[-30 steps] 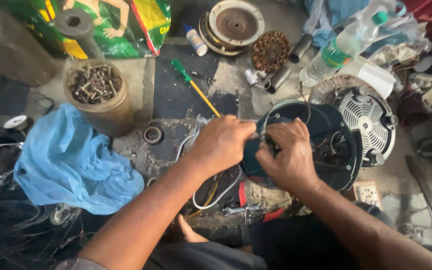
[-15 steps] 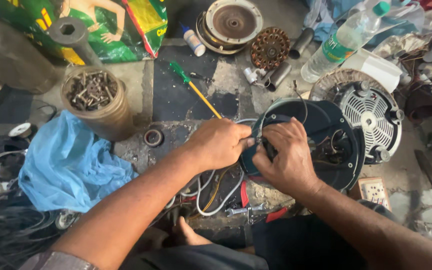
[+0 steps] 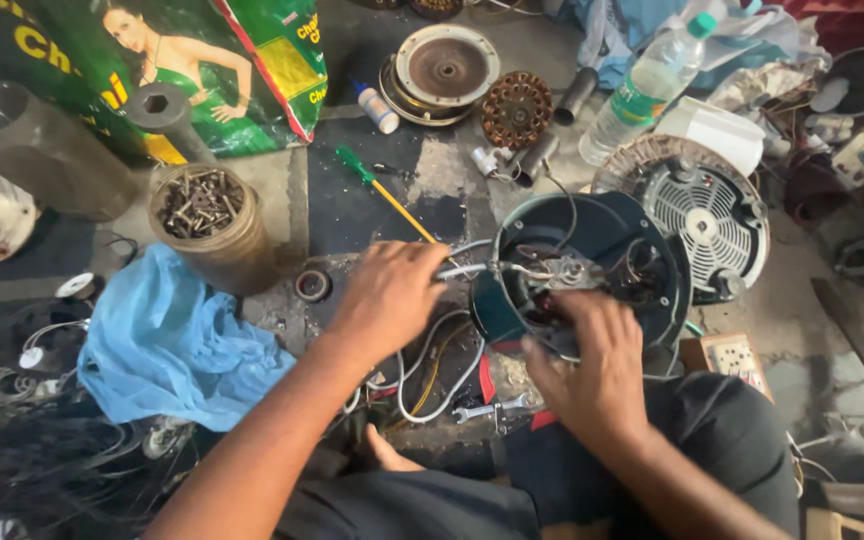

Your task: The person disassembles a fan motor housing using a screwdriver, then uses pliers to strip and connect wires inside the motor casing. The person manipulates the internal components and wires to repair the appliance.

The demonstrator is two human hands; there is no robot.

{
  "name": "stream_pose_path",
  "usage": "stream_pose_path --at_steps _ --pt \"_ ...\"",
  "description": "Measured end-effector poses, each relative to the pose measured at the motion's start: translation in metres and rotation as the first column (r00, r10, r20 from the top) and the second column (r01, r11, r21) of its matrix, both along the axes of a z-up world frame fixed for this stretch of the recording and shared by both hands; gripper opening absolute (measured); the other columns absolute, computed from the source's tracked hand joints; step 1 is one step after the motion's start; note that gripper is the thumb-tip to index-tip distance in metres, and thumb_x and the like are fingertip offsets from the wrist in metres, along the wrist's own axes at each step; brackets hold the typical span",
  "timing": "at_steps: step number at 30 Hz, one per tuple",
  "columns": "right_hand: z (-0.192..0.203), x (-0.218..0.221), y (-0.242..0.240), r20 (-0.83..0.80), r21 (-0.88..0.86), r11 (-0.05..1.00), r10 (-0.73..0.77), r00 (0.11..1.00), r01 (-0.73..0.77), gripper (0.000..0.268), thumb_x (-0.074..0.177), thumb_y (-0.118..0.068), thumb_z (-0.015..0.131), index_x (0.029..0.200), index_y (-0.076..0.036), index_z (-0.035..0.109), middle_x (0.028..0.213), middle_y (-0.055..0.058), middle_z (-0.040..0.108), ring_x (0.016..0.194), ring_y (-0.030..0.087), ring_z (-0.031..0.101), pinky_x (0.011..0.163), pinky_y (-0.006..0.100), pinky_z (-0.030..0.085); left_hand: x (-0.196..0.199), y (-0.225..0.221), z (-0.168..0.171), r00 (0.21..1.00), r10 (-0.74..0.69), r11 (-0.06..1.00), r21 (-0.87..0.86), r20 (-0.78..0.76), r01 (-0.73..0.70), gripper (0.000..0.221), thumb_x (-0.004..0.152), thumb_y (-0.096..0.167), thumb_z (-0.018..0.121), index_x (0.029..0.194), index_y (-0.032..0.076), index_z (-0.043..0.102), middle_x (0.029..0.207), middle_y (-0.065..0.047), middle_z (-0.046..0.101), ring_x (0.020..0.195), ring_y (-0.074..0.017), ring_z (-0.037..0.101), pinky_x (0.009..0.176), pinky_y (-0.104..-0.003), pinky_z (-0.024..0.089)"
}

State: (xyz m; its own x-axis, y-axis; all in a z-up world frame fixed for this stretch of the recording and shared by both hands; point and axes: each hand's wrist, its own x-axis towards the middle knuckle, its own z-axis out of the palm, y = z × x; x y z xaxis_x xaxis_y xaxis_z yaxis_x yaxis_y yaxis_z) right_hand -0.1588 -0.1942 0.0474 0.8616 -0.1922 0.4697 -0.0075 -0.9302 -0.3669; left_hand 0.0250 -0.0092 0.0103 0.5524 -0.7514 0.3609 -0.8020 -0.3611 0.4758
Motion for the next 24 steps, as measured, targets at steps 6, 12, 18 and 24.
stream_pose_path --at_steps 6,12,18,24 --pt "-0.021 -0.039 -0.022 -0.064 -0.025 0.999 0.027 0.998 -0.028 0.029 0.080 -0.004 0.070 0.109 -0.010 0.072 0.102 0.005 0.070 0.097 0.030 0.063 0.091 0.044 0.046 -0.006 0.026 -0.003 0.956 0.138 0.939 0.274 0.258 -0.210 0.034 0.077 0.009 0.066 0.110 0.009 0.071 0.110 -0.010 0.073 0.113 -0.0321 0.062 0.096 -0.054 0.041" --pt "-0.016 -0.055 -0.055 -0.041 0.023 0.986 0.167 0.985 -0.166 0.027 0.076 0.001 0.064 0.102 -0.007 0.068 0.105 0.007 0.067 0.096 0.029 0.064 0.087 0.039 0.052 -0.010 0.070 0.018 0.827 0.525 0.819 0.383 -0.202 -0.427 0.046 0.091 0.010 0.059 0.132 0.026 0.068 0.103 -0.016 0.074 0.093 -0.0356 0.072 0.083 -0.047 0.055" --pt "-0.015 -0.055 -0.056 -0.079 -0.099 0.964 0.240 0.968 -0.247 0.031 0.076 -0.014 0.077 0.105 -0.005 0.072 0.098 0.011 0.063 0.087 0.032 0.058 0.081 0.043 0.049 -0.009 0.108 0.031 0.713 0.646 0.741 0.000 -0.272 -0.671 0.023 0.098 0.020 0.062 0.115 0.011 0.075 0.101 -0.019 0.075 0.096 -0.0369 0.072 0.082 -0.045 0.055" --pt "-0.017 -0.058 -0.066 -0.118 -0.120 0.967 0.211 0.970 -0.224 0.023 0.077 -0.010 0.074 0.099 -0.009 0.073 0.099 0.008 0.064 0.090 0.031 0.059 0.084 0.042 0.049 0.016 0.226 0.064 0.464 0.881 0.469 0.051 -0.093 -0.882 0.022 0.098 0.024 0.067 0.117 0.023 0.079 0.103 -0.017 0.074 0.094 -0.0361 0.071 0.084 -0.044 0.053"
